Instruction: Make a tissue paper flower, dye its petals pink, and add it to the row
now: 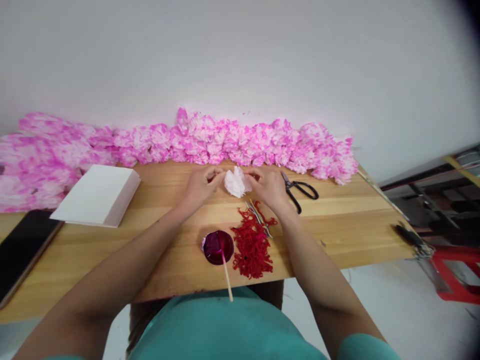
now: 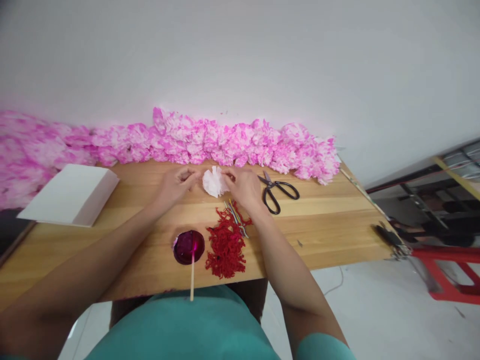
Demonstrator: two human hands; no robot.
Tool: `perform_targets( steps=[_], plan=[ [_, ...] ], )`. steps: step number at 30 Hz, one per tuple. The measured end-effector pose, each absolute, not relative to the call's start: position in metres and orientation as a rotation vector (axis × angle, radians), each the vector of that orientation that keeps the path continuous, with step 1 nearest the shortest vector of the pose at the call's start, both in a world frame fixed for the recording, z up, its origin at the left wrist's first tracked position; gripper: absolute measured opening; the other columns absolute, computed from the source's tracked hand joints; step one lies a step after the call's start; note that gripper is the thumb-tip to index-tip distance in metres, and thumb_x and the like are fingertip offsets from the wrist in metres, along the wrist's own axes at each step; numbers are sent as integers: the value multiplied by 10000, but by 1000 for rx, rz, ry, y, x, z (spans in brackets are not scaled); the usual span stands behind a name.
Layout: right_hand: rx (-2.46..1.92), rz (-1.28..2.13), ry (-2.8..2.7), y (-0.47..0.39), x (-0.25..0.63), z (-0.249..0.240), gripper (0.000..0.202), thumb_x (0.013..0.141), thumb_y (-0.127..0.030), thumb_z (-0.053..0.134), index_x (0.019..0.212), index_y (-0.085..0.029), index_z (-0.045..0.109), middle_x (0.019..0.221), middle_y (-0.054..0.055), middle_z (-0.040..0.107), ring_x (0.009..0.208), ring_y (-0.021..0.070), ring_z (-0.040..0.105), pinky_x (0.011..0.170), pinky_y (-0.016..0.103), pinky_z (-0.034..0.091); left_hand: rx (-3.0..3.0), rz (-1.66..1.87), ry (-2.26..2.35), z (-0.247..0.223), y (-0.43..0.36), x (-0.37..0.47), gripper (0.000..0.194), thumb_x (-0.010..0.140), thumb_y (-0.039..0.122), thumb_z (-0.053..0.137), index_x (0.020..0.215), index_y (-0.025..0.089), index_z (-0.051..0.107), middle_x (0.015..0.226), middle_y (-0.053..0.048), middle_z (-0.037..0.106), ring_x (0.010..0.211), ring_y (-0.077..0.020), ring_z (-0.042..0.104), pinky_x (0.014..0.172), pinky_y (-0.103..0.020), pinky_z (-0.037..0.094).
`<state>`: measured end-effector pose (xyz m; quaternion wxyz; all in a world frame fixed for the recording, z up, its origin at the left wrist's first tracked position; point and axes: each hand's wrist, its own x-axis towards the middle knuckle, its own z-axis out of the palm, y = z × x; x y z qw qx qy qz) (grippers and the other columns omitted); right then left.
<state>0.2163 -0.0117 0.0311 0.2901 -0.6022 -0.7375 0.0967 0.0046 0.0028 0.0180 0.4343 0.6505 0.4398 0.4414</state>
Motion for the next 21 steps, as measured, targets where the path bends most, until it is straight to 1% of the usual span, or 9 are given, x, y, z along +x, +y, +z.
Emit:
perform_targets(
  steps=[3, 5, 7, 9, 13, 16, 18, 20, 21],
  plan=[
    [-1641, 65, -2042, -13, 217, 35, 216, 920, -258, 572, 991, -253, 777, 869, 37, 772, 818, 224, 672, 751, 325, 417, 1943, 857, 1106, 40, 4, -6, 217, 859, 336, 597, 725, 179, 668, 612, -6, 587, 552, -125, 464, 555, -242, 281],
    [-1640, -25, -2080, -13, 217, 35, 222, 937, -276, 557, 991, -246, 771, 865, 48, 766, 833, 234, 666, 787, 344, 405, 2181, 634, 1063, 48, 1, -9, 136, 814, 262, 621, 713, 191, 679, 586, -7, 574, 530, -135, 435, 571, -265, 251],
    [-1635, -69, -2104, -14, 217, 35, 222, 948, -287, 550, 986, -235, 762, 875, 55, 764, 845, 241, 662, 815, 357, 393, 2380, 463, 1027, 48, -5, -9, 112, 790, 206, 607, 707, 204, 682, 590, -19, 578, 533, -152, 434, 589, -284, 238],
    [-1628, -70, -2118, -14, 216, 35, 218, 953, -283, 547, 977, -226, 756, 895, 58, 765, 853, 242, 661, 834, 363, 384, 2521, 346, 1024, 42, -12, -6, 110, 790, 190, 588, 727, 212, 676, 635, -40, 609, 569, -176, 471, 601, -299, 234],
    [-1607, -60, -2140, -16, 214, 37, 213, 958, -260, 536, 966, -227, 747, 916, 48, 768, 850, 230, 660, 864, 358, 376, 2652, 206, 1119, 27, -19, 0, 150, 830, 202, 534, 726, 205, 641, 678, -72, 638, 604, -205, 512, 620, -321, 250],
    [-1586, -74, -2151, -16, 214, 37, 206, 955, -252, 541, 962, -231, 745, 899, 41, 767, 838, 225, 655, 860, 354, 372, 2689, 151, 1164, 29, -21, -9, 206, 858, 214, 496, 690, 197, 613, 669, -84, 636, 592, -207, 510, 629, -331, 274],
    [-1575, -76, -2151, -16, 215, 36, 205, 952, -249, 546, 971, -236, 749, 887, 40, 767, 836, 227, 655, 851, 355, 368, 2697, 54, 1182, 37, -29, -31, 226, 858, 212, 487, 660, 194, 595, 657, -85, 637, 580, -201, 501, 619, -331, 275],
    [-1575, -81, -2145, -14, 217, 35, 206, 951, -251, 550, 980, -239, 753, 891, 41, 771, 835, 229, 658, 847, 359, 364, 2676, -71, 1261, 47, -46, -68, 212, 813, 201, 506, 610, 194, 567, 622, -76, 627, 566, -193, 490, 591, -323, 253],
    [-1580, -84, -2143, -14, 218, 34, 206, 951, -253, 551, 978, -239, 755, 896, 42, 773, 833, 229, 660, 845, 360, 363, 2628, -111, 1338, 51, -60, -91, 217, 792, 217, 510, 580, 202, 552, 572, -62, 600, 547, -190, 480, 567, -315, 228]
  ],
)
